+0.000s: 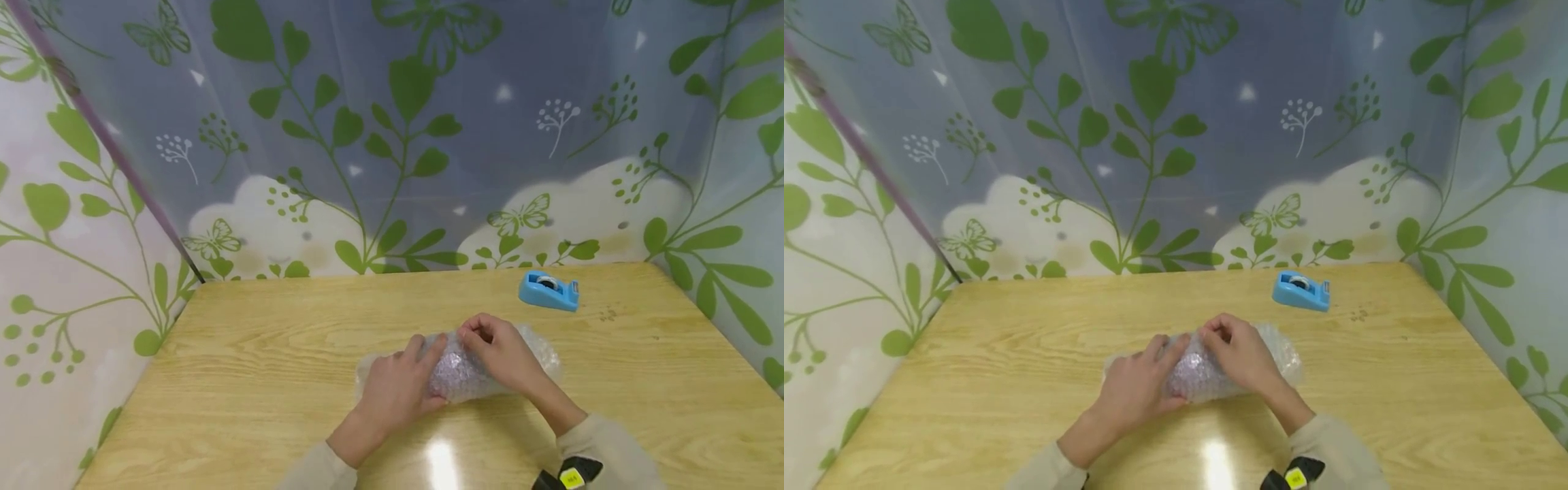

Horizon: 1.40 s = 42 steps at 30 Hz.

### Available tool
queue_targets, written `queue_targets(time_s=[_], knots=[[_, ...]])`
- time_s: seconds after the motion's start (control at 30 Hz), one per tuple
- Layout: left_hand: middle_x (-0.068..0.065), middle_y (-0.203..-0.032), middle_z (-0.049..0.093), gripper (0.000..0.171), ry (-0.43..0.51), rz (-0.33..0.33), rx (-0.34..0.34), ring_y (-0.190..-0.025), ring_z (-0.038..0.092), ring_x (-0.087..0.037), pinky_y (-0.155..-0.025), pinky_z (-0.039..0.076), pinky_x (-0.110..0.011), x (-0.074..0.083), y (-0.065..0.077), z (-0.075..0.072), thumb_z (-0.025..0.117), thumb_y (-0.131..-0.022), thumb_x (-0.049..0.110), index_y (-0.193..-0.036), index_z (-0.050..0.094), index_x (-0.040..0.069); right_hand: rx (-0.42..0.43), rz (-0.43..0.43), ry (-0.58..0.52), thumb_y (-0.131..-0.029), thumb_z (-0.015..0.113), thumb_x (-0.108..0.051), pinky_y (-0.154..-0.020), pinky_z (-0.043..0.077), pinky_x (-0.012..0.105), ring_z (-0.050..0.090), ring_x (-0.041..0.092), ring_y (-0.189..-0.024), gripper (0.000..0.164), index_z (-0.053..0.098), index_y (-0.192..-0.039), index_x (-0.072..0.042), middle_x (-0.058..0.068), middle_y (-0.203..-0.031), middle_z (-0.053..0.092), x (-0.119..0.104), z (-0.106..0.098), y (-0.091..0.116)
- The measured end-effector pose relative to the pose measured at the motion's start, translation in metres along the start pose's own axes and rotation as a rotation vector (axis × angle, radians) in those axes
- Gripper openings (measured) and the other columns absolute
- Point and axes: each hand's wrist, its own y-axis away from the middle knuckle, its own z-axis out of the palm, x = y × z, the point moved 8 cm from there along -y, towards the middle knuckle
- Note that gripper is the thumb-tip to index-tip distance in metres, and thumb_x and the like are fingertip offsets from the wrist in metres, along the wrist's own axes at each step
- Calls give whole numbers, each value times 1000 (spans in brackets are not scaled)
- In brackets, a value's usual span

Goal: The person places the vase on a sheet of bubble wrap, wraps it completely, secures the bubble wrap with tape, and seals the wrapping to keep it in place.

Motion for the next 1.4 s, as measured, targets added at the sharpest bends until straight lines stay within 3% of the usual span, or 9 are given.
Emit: queue_targets(time_s=[0.23,0.47,0.67,0.73,0.97,1.4], knots=[[-10,-117,56,90,15,-17,-27,-59,60,-14,-38,40,-21,-1,-2,0,73,-69,65,-140,45,17,38,28,-15,-101,50,-24,-66,47,29,54,18,-72,24,61,-95,-4,4,-79,59,5,-4,-3],[-10,-117,56,91,19,-26,-14,-60,61,-15,-40,43,-22,-2,-1,-1,73,-68,65,-140,45,15,68,65,-154,-100,51,-25,-78,50,25,60,19,-83,27,61,-99,1,7,-84,63,13,-10,-4],[-10,-115,57,91,7,-22,-4,-58,60,-13,-38,41,-20,-3,0,-1,73,-68,65,-139,44,16,1,-28,-166,-98,56,-27,-83,51,27,62,19,-92,24,66,-99,-5,5,-95,66,12,-6,1],[-10,-115,57,91,5,-21,-4,-57,60,-13,-38,40,-19,-3,0,-1,72,-69,66,-140,44,16,7,-93,-122,-96,58,-24,-85,51,30,62,17,-94,19,68,-98,-8,2,-97,66,8,-5,6],[-10,-114,57,92,18,-18,9,-56,59,-12,-38,38,-17,-3,1,0,73,-68,65,-139,45,16,158,-338,231,-92,65,-16,-81,52,37,59,11,-95,3,68,-92,-17,-11,-98,62,-20,-2,24],[-9,-113,58,93,-16,-21,20,-55,59,-11,-37,39,-18,-1,1,-2,74,-66,66,-140,46,16,180,-538,432,-85,70,-8,-87,49,36,57,16,-102,9,68,-92,-14,-3,-105,64,-36,10,36]])
